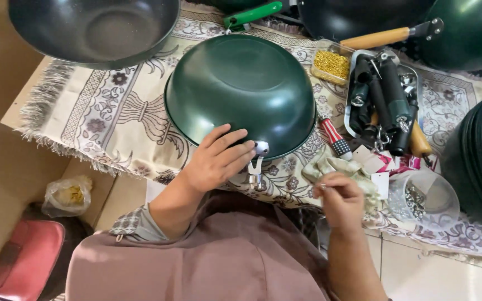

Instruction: Attaching a metal handle bracket to a wok using screws and a screwdriver

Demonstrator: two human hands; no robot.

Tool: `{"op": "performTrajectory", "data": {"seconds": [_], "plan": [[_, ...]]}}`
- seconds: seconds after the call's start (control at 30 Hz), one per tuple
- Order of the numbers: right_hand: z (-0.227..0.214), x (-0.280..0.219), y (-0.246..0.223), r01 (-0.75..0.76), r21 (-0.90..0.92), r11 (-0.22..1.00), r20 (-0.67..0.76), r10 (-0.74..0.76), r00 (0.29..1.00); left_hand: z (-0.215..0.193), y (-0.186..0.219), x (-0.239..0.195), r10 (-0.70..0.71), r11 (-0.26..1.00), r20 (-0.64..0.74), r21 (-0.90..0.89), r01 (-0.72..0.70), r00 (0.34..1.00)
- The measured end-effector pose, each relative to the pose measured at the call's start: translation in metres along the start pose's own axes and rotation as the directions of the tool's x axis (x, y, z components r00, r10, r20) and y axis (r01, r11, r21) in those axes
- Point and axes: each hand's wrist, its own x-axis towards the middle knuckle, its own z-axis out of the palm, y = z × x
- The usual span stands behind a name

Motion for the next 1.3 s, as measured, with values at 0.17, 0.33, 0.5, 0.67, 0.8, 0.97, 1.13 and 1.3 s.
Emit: {"op": "performTrajectory", "data": {"seconds": [0.17,0.33,0.5,0.67,0.8,0.97,1.13,1.3], "plan": [[0.077,-0.013,0.063,-0.289,0.240,0.927,-0.043,0.307,0.951,-0.003,-0.008,0.007,-0.014,1.000,-0.031,0.000,0.014,0.999],[0.110,0.014,0.100,-0.311,0.320,0.895,-0.182,0.380,0.907,-0.008,-0.015,0.010,-0.034,0.999,-0.051,0.021,0.035,0.998],[0.123,0.029,0.118,-0.314,0.306,0.899,-0.136,0.367,0.920,-0.010,-0.020,0.010,-0.059,0.998,-0.090,-0.024,0.057,0.994],[0.127,0.036,0.136,-0.319,0.297,0.900,-0.111,0.365,0.924,-0.011,-0.024,0.009,-0.071,0.997,-0.104,-0.033,0.068,0.992],[0.121,0.033,0.147,-0.325,0.288,0.901,-0.110,0.369,0.923,-0.009,-0.025,0.001,-0.085,0.995,-0.104,-0.055,0.079,0.991],[0.108,0.029,0.153,-0.333,0.283,0.899,-0.080,0.369,0.926,-0.013,-0.025,0.005,-0.083,0.996,-0.120,-0.035,0.080,0.989],[0.053,-0.008,0.146,-0.322,0.292,0.901,-0.085,0.360,0.929,-0.014,-0.025,0.006,-0.076,0.997,-0.102,-0.035,0.073,0.992],[0.037,-0.038,0.137,-0.307,0.303,0.902,-0.086,0.347,0.934,-0.017,-0.022,0.010,-0.082,0.997,-0.086,-0.015,0.081,0.993]]}}
